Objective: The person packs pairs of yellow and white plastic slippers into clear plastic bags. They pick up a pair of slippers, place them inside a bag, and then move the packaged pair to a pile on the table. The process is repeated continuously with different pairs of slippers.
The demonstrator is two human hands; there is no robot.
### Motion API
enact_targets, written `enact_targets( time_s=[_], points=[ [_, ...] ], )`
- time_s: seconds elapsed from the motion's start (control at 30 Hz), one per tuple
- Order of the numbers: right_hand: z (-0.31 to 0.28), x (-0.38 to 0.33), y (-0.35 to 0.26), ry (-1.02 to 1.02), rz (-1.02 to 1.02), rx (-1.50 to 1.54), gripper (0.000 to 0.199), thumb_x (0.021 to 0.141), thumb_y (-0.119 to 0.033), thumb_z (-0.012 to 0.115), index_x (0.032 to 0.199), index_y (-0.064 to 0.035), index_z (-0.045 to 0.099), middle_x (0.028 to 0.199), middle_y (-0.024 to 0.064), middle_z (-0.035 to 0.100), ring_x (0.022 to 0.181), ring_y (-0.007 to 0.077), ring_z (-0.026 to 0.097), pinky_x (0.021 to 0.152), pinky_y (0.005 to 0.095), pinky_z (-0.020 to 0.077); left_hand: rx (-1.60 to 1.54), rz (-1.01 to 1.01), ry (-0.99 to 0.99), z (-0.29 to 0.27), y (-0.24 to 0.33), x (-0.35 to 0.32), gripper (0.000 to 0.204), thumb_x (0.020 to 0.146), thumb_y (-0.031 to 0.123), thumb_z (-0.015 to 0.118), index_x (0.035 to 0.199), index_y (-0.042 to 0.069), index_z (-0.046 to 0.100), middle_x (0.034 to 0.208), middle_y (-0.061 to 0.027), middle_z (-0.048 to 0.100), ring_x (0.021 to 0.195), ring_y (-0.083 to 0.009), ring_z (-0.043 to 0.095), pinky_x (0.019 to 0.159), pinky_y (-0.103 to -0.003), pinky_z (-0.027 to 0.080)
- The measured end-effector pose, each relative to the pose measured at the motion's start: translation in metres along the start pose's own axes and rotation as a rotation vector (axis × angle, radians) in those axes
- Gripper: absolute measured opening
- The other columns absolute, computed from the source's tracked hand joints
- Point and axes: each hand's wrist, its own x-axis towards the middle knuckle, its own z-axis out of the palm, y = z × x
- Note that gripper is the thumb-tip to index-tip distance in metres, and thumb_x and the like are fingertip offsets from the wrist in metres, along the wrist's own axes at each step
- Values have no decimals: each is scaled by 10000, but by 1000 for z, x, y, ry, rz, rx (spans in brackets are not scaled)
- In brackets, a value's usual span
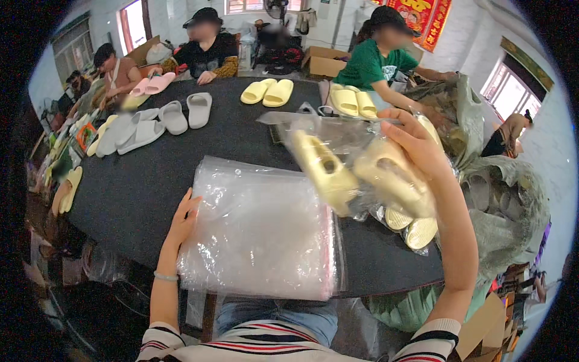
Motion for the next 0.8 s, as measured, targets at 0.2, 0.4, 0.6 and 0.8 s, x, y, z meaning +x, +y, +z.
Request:
enact_targets(
  time_s=[0.2,0.4,0.6,0.8],
  points=[
    [77,-18,20,-681,55,-172,412,977,-206,558,1340,-41,456,1175,143,617,1103,204,605,922,352,503,120,27,-24,1,-23,4,487,930,142,535,1408,96,456,1519,-201,315,1385,-336,338,1139,-416,250],
    [96,-8,85,-355,-417,-996,332,903,-176,634,1182,-10,570,1157,135,632,1002,274,638,883,327,490,380,99,-15,6,-19,1,578,915,179,561,1450,74,368,1519,-173,322,1370,-318,356,1140,-437,253],
    [49,2,162,-603,125,-740,256,867,-175,664,1086,-50,619,1129,123,627,965,294,619,827,344,495,321,62,-11,5,-10,1,542,919,140,565,1430,67,402,1524,-179,311,1380,-308,347,1137,-427,263],
    [105,-5,205,-557,-416,-536,387,790,-194,762,1102,-31,602,1142,143,581,998,255,573,828,364,494,-27,49,313,-9,-20,-13,355,925,18,569,1279,35,566,1276,-130,565,1127,-213,573,935,-301,455]
  ],
)
